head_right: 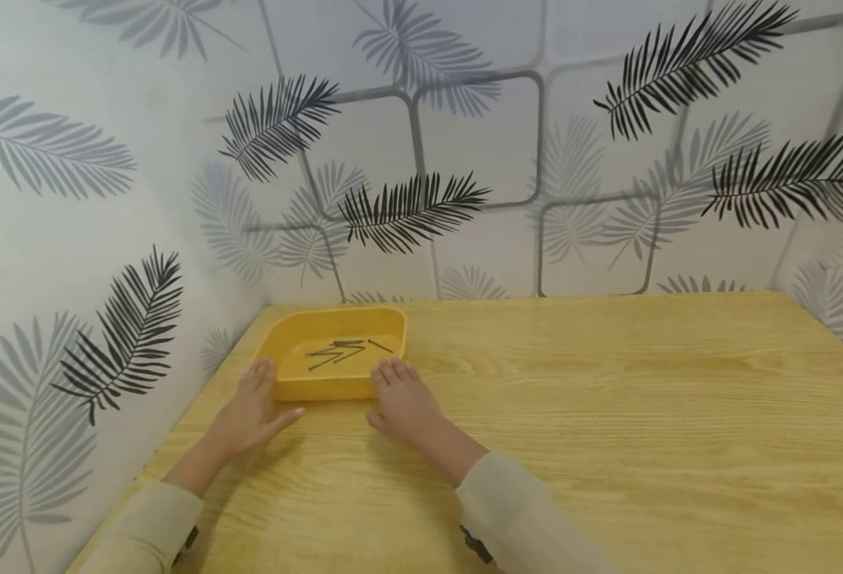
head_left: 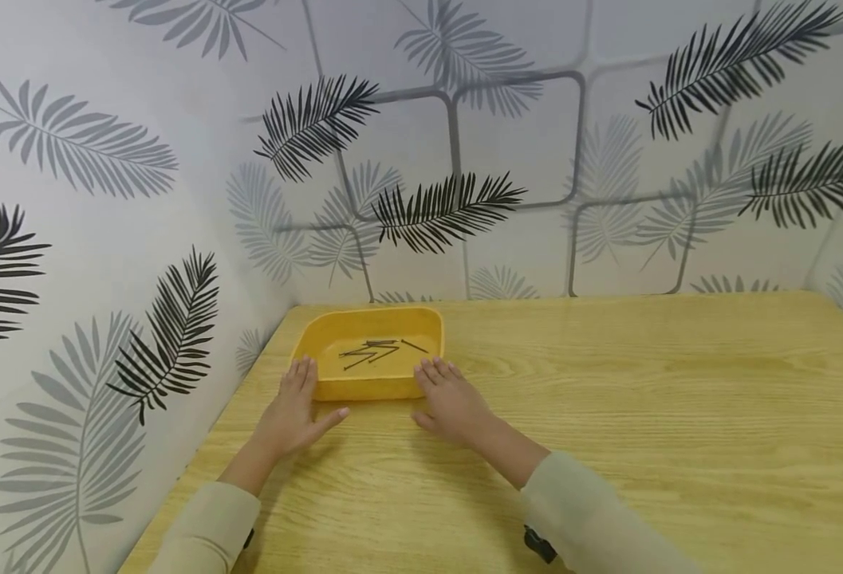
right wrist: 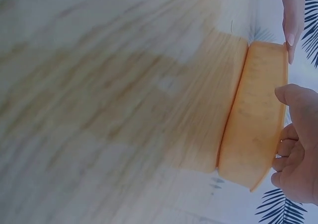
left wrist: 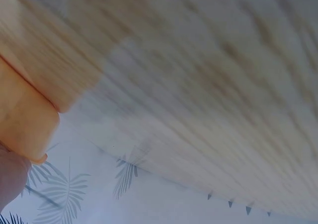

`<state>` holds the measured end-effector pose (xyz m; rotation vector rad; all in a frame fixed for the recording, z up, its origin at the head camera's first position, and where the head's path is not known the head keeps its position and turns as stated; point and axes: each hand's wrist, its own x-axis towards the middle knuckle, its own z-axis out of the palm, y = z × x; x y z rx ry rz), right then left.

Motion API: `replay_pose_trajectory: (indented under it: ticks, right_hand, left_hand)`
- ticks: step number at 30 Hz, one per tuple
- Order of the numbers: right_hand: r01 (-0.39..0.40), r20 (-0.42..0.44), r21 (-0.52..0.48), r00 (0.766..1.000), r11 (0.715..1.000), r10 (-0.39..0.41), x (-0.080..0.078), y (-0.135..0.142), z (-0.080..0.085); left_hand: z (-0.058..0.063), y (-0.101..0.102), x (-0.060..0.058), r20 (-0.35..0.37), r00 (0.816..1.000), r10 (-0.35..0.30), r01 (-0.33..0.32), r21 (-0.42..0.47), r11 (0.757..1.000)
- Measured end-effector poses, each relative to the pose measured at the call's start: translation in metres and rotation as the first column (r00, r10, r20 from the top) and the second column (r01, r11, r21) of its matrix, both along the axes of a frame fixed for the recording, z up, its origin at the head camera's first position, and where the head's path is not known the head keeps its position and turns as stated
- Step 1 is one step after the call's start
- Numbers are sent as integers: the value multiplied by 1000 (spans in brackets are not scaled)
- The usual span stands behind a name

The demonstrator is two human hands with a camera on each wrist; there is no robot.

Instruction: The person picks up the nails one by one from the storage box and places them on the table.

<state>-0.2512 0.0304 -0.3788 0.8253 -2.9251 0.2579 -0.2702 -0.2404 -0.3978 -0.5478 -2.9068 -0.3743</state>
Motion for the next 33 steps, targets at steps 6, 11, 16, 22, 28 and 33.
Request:
replay_pose_trajectory:
  ticks: [6, 11, 16, 22, 28, 33]
  right_hand:
    - [11, 15, -5, 1000, 1000, -11, 1, 4, 0]
    - [13, 24, -27, 1000, 1000, -13, 2, 8, 0]
    - [17, 28, -39, 999, 999, -16, 1, 11, 0]
    - [21, 26, -49, 999, 999, -20, 2, 17, -1]
    - [23, 11, -55, 1000, 998, -22, 4, 25, 0]
    - [14, 4, -68, 1000, 998, -13, 5, 31, 1]
  left_hand:
    - [0, 2, 0, 5, 1000, -17, 17, 2, 1000]
    - [-1, 5, -1, 2, 1000, -20, 20, -3, 1000]
    - [-1, 9, 0, -11, 999, -31, 31, -2, 1000]
    - [0, 15, 3, -20, 999, -45, 45, 11, 999]
    - [0, 20, 4, -15, 998, -63, 63, -4, 998]
    - [1, 24, 5, -10, 998, -67, 67, -6, 998]
